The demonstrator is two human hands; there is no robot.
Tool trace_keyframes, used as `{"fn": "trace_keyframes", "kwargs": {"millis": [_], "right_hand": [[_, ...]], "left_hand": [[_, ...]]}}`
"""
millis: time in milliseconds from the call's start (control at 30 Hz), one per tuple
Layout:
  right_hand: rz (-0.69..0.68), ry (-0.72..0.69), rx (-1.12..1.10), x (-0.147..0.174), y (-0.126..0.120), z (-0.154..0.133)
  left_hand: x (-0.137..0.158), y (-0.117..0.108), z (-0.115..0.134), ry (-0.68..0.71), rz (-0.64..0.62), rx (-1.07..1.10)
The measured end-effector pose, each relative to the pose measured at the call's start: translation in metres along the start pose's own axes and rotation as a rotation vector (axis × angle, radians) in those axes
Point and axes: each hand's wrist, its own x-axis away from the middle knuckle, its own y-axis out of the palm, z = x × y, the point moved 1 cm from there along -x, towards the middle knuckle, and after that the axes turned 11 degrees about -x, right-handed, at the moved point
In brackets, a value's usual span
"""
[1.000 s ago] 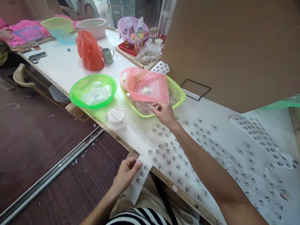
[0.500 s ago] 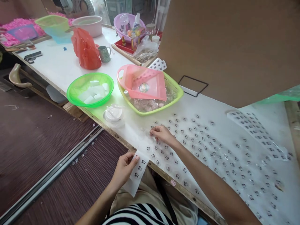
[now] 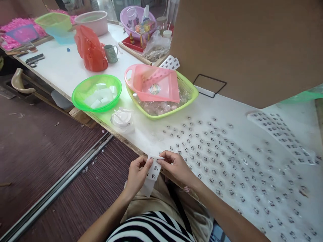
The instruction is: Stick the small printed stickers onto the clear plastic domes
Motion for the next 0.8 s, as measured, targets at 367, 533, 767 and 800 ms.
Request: {"fn": "trace_keyframes", "kwargs": {"millis": [367, 533, 767, 800], "right_hand": [[-0.01, -0.043, 0.006, 0.007, -0.003, -0.002], [0.055, -0.152, 0.147, 0.01, -0.004, -0.005], [0.199, -0.444, 0.256, 0.016, -0.005, -0.004], [0.235, -0.465, 0.238, 0.017, -0.005, -0.005]], "left_hand": [[0.0, 0.0, 0.003, 0.0, -0.036, 0.025], [0.001, 0.002, 0.003, -0.004, -0.012, 0.001], [0.002, 0.001, 0.003, 0.005, 0.023, -0.061], [0.002, 0.001, 0.003, 0.006, 0.023, -0.066]]}}
